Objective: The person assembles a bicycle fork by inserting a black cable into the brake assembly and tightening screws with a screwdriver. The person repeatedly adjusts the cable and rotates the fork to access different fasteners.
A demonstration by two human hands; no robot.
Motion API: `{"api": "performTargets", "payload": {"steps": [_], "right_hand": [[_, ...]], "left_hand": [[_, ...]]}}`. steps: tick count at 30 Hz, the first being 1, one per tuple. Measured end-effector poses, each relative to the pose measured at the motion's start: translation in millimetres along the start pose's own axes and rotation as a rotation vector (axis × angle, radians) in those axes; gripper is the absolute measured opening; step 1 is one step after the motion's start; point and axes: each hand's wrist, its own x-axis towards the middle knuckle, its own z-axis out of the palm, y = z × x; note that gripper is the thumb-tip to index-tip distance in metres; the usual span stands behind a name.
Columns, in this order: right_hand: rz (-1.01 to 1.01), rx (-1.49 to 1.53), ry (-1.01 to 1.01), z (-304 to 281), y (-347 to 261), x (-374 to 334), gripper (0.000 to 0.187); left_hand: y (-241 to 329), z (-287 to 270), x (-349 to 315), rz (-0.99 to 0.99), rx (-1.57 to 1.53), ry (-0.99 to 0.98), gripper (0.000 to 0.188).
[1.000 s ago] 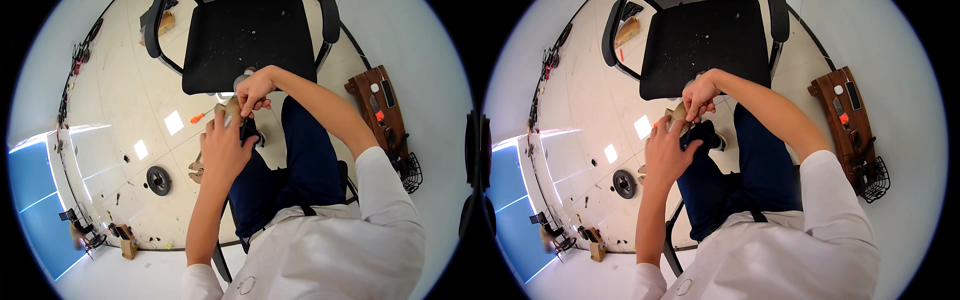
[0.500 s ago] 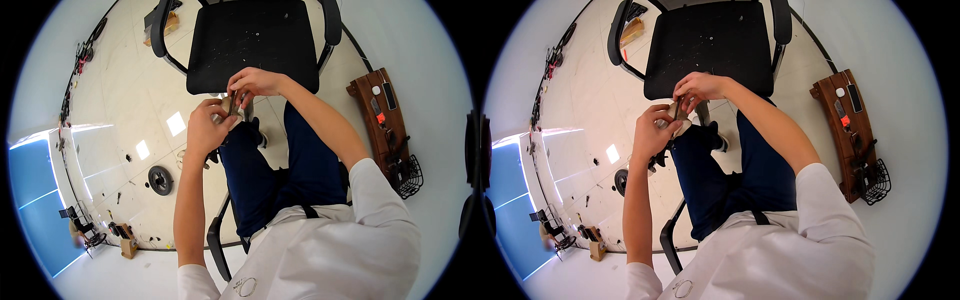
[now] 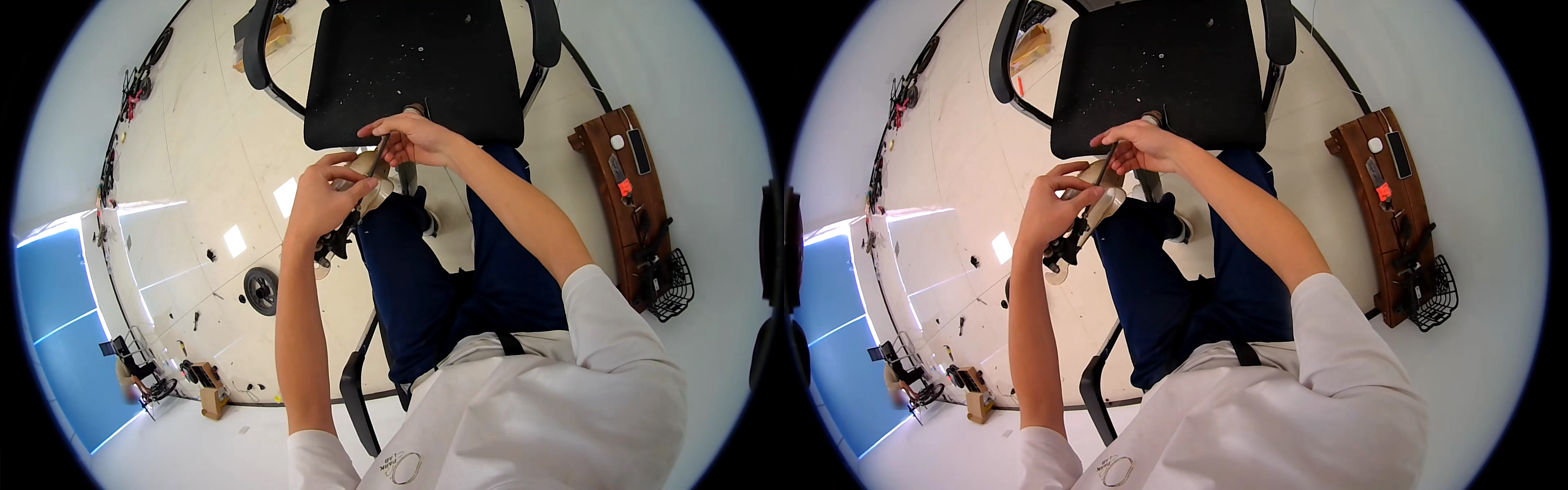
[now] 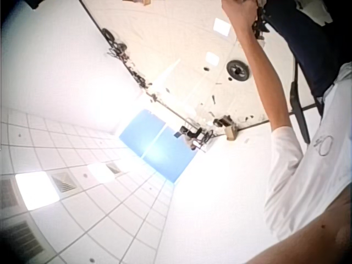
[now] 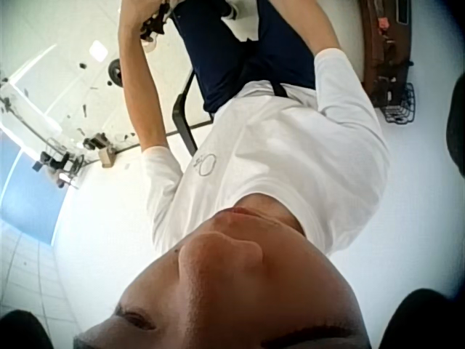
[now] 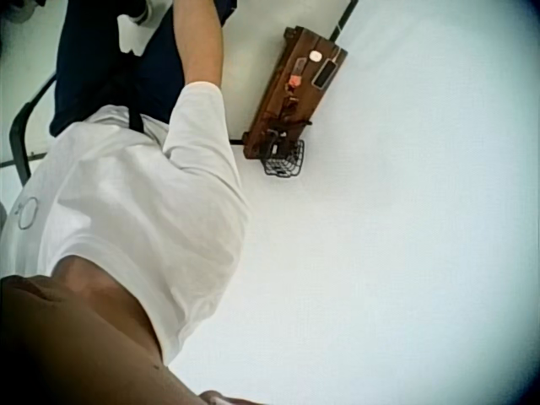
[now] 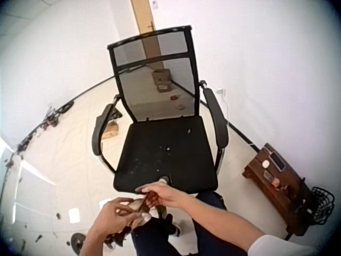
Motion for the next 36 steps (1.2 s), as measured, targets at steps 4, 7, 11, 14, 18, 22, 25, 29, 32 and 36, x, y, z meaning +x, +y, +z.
{"api": "performTargets", "payload": {"steps": [4,7,11,14,18,22,25,29,32,36], "right_hand": [[0.048,0.020,0.074,-5,11,2,0.040],[0.072,-0.015,0.117,-1,13,-7,0.041],[0.035,0.021,0.008,-4,12,-17,0.037],[0.005,-0.146,0.004,-8,12,-21,0.034],[-0.003,-0.327,0.094,-3,11,-21,0.031],[-0.045,-0.503,0.153,1,4,-22,0.032],[-0.070,-0.621,0.192,2,1,-23,0.033],[-0.114,-0.534,0.141,2,-3,-27,0.028],[-0.173,-0.406,0.094,2,-3,-32,0.028],[-0.208,-0.247,0.022,-6,-3,-32,0.027]], "left_hand": [[-2,-2,0,0.018,0.050,0.037,0.024],[-4,-6,1,0.016,0.050,0.016,0.022],[-8,-8,2,0.032,0.028,-0.002,0.020],[-5,-10,3,0.014,-0.002,-0.025,0.021],[-2,-12,2,-0.013,0.003,-0.038,0.021],[-7,-13,3,0.010,-0.001,-0.038,0.021],[-5,-13,3,-0.028,0.007,-0.060,0.021],[-3,-13,1,-0.037,0.005,-0.055,0.022],[-7,-12,2,-0.020,0.001,-0.052,0.023],[-8,-13,3,-0.016,-0.024,-0.086,0.023]]}}
